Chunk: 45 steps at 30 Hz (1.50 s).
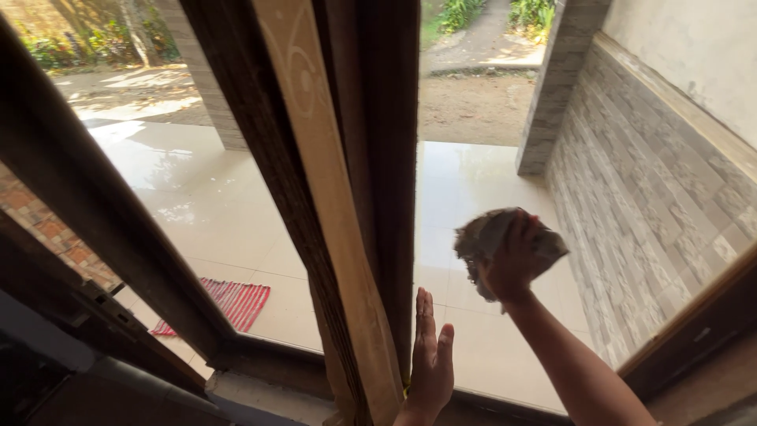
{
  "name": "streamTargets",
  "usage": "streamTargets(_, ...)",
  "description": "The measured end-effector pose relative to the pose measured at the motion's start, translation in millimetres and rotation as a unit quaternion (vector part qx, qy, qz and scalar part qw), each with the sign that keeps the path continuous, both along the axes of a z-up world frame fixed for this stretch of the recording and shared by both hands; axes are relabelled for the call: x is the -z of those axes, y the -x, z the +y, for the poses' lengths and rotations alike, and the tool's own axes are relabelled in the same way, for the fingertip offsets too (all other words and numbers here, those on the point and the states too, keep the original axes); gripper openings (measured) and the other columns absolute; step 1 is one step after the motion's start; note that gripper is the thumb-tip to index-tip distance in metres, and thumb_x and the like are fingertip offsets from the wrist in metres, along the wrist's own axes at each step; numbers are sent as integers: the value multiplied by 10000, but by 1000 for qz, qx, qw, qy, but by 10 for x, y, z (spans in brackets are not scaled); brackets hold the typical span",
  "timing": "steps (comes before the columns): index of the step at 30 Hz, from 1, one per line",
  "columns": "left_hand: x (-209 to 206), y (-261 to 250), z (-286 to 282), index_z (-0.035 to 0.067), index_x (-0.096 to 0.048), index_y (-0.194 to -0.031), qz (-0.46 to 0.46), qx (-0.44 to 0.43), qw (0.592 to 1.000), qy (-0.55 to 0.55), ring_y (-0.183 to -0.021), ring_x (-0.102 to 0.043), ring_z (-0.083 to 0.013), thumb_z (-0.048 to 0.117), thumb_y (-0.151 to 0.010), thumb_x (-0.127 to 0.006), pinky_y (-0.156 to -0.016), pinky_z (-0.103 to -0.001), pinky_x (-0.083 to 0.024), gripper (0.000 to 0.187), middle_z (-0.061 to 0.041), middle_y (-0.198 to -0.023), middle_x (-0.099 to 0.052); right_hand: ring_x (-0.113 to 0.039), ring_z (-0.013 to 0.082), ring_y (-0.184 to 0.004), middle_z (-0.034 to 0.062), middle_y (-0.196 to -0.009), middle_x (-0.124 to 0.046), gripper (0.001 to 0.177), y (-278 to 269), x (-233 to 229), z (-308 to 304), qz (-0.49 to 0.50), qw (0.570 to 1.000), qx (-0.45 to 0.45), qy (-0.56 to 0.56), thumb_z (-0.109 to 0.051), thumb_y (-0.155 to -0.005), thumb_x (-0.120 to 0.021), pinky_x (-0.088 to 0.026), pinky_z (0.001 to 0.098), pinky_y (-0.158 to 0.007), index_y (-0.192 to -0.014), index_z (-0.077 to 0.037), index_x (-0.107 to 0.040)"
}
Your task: The person is cleaning the window pane and wooden frame using a spray bottle and a cloth.
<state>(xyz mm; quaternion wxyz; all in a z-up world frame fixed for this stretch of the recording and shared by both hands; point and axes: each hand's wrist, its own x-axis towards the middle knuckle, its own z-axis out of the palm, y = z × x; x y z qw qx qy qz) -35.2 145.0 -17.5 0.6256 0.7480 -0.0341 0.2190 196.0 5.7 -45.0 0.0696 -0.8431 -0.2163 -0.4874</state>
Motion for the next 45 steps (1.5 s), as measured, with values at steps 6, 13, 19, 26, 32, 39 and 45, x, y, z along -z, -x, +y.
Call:
streamTargets(6,-34,35,163,28,-159,-1622,39,-42,997,-48,-1605,-145,-275,404,-1048,-339,-1277,-419,-197,709,-143,-1730,-121,-344,486,-1455,211,-1618,-320,876,35,8,685,-24,993,19,116,-574,-851,-649,-443,669,-1034,-1487,1,-471)
streamTargets(13,237,19,235,-10,-151,-1612,17,-17,999,-27,-1603,-104,-316,416,-1071,-331,-1269,-445,-141,712,-180,-1733,-95,-207,327,-1538,105,-1710,-170,827,482,593,668,196,915,-27,353,-340,-825,-645,-474,437,-1042,-1539,-34,-363)
streamTargets(19,465,46,228,-5,-144,-1619,24,-5,999,-28,-1613,-115,-300,467,-1061,-317,-1282,-444,-154,751,-167,-1735,-114,-261,215,-1504,-38,-1670,-273,661,543,1082,40,135,947,-15,291,-216,-869,-581,-464,467,-965,-1522,-198,-480)
streamTargets(26,347,207,237,81,18,-1629,93,64,993,30,-1606,-57,-264,527,-1014,-285,-1263,-457,-197,818,-114,-1740,-3,-361,299,-1513,41,-1610,-397,570,547,777,-574,86,985,-27,149,-214,-828,-659,-392,521,-1139,-1384,-115,-580)
streamTargets(32,379,239,262,91,31,-1635,86,85,992,20,-1615,-26,-271,584,-1008,-276,-1273,-476,-148,855,-112,-1747,19,-292,521,-1490,272,-1606,-333,844,380,355,-273,81,995,47,26,-325,-758,-734,-287,628,-1200,-1479,21,-463)
streamTargets(39,573,230,212,87,26,-1625,108,92,989,34,-1609,-31,-270,521,-1021,-297,-1263,-453,-202,810,-107,-1744,25,-163,580,-1555,341,-1675,-183,984,185,544,412,47,991,41,-115,-378,-828,-662,-229,683,-1252,-1595,104,-275)
streamTargets(45,860,-31,41,34,-92,-1632,27,20,999,26,-1617,-79,-309,433,-1054,-335,-1281,-440,-117,744,-162,-1748,-56,-209,453,-1544,177,-1691,-187,772,199,1033,683,73,972,9,223,-426,-954,-546,-329,545,-1181,-1578,-39,-307)
